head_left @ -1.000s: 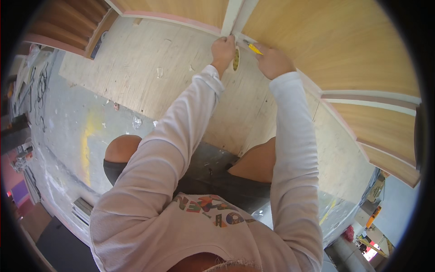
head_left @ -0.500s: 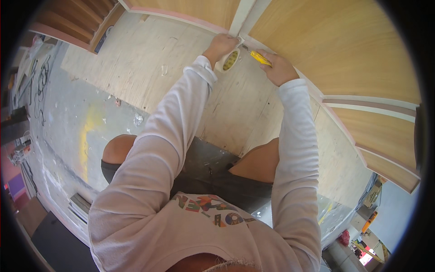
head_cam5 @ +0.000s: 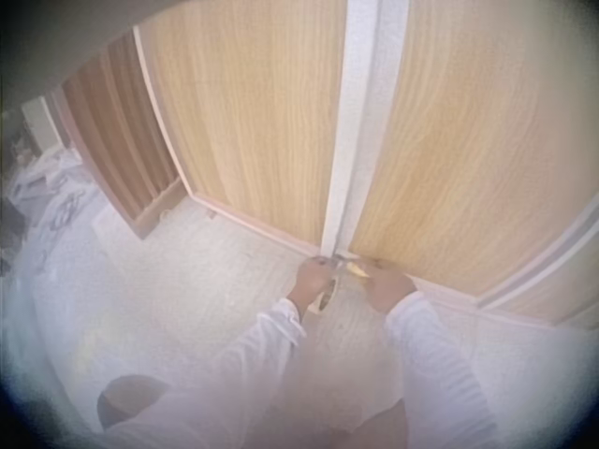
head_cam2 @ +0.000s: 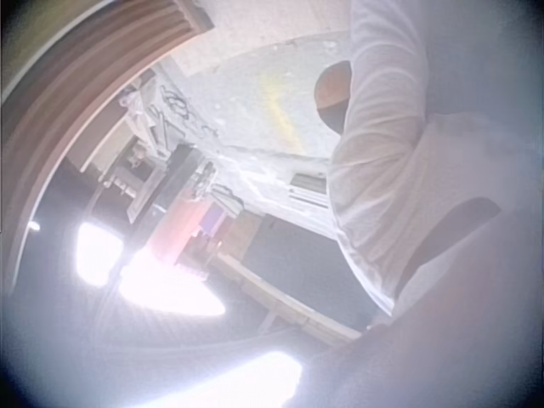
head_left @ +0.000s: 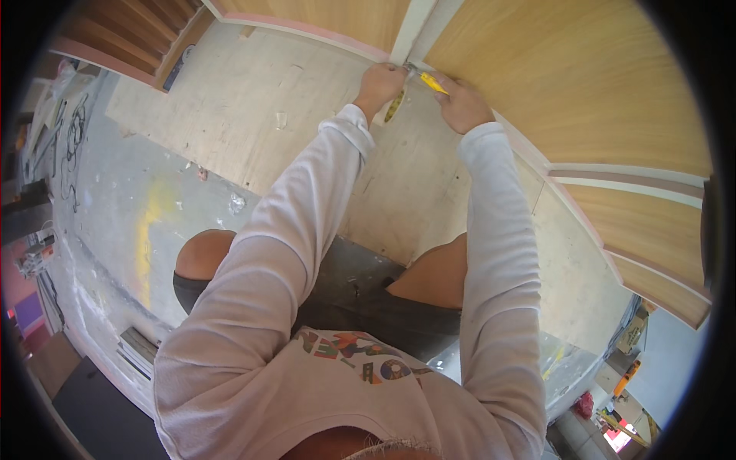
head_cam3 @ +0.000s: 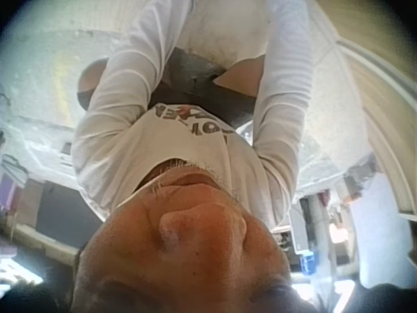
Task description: Applying masking tape to the edges of wooden furniture panels and cutting it with a utility knife.
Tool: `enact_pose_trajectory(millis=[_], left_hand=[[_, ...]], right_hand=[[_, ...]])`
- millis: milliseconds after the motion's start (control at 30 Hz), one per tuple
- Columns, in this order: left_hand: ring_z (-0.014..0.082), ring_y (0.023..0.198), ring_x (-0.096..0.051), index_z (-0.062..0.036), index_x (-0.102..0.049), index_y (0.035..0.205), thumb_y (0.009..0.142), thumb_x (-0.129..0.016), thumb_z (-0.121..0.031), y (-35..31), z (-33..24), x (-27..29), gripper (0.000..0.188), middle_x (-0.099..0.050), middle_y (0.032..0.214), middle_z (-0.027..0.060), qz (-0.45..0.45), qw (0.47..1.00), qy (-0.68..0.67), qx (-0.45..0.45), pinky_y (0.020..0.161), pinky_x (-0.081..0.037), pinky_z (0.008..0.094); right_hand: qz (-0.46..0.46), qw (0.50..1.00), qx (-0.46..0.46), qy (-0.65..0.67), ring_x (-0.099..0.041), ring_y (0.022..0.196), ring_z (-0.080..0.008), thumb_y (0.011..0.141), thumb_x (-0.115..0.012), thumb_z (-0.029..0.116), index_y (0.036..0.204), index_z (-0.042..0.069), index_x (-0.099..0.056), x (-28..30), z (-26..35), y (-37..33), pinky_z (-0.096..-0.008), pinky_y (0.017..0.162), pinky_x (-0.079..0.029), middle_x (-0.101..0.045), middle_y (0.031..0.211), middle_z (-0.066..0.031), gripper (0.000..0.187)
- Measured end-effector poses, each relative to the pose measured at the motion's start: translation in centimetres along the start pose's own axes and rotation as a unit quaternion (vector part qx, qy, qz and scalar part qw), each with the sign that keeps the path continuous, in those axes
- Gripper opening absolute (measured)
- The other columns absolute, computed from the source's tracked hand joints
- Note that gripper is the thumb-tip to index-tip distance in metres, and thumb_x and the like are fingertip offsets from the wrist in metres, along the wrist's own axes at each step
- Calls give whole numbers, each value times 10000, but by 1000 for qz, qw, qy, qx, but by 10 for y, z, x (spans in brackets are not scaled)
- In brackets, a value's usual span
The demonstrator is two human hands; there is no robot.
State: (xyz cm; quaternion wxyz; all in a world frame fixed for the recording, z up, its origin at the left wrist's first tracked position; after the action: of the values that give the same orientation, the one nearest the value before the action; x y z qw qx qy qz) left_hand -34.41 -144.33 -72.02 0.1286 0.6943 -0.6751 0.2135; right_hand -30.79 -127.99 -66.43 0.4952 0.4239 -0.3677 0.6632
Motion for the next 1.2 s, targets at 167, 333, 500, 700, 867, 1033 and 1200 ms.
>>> enact_pose_trajectory(millis=[167, 333, 500, 700, 867, 1033, 1200], left_hand=[[326, 760, -610, 2, -662, 833, 803, -549, -380, 0, -2, 0, 400, -643, 804, 203, 34, 999, 4, 34, 687, -452, 390], [319, 801, -614, 0, -670, 868, 806, -559, -387, -1, -4, 0, 407, -649, 837, 203, 37, 998, -11, 55, 723, -457, 380], [319, 842, -614, 2, -670, 883, 806, -559, -384, -3, -3, 1, 408, -651, 873, 203, 42, 997, -27, 59, 751, -455, 372], [312, 815, -614, 1, -671, 873, 791, -560, -360, -3, -4, 0, 387, -651, 836, 197, 21, 998, -40, 47, 737, -456, 371], [314, 790, -615, -8, -675, 861, 787, -564, -354, 9, 2, 4, 371, -647, 793, 194, 95, 995, 33, 23, 722, -459, 369], [325, 763, -611, -8, -667, 818, 788, -575, -354, -9, 20, -5, 359, -641, 768, 200, 220, 914, 313, -137, 705, -470, 372], [361, 770, -612, 1, -614, 723, 801, -606, -315, -51, -17, 1, 325, -587, 1092, 222, 28, 967, 108, -228, 719, -486, 402]], right_hand=[[3, 1000, 11, 9, -543, 1015, -366, 885, -478, 232, 1282, 184, -476, 0, -3, 2, -416, 887, -430, -567, 1089, -208, 400], [14, 998, -23, 63, -539, 1027, -374, 898, -441, 277, 1262, 113, -486, 1, -6, 3, -424, 899, -416, -574, 1116, -223, 401], [40, 998, -26, 46, -513, 1095, -338, 904, -461, 278, 1264, 123, -489, 8, -3, 0, -368, 932, -399, -553, 1199, -160, 393], [-3, 1000, 13, -4, -548, 1021, -349, 892, -470, 272, 1254, 141, -499, 6, 0, 3, -402, 885, -432, -572, 1136, -177, 386], [-19, 999, 15, -29, -561, 990, -343, 887, -466, 282, 1245, 142, -503, 3, 3, 5, -424, 868, -444, -581, 1084, -179, 386], [-30, 999, 22, -9, -559, 1003, -343, 811, -520, 284, 1211, 120, -535, 1, -4, 7, -409, 862, -450, -577, 1116, -182, 432], [150, 985, -81, 27, -581, 972, -314, 656, -608, 264, 1118, 70, -597, 31, -27, -21, -369, 836, -457, -617, 1036, -174, 501]])
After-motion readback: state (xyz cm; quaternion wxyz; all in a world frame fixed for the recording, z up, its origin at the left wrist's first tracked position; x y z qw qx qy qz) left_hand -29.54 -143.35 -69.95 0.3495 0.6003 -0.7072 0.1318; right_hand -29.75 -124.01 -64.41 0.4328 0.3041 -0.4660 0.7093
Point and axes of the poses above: each hand's wrist, its own y-axis towards the middle knuckle, its own x-axis out of the back of the hand, z = x × y, the point moved 4 cm from there along y, towards the middle knuckle
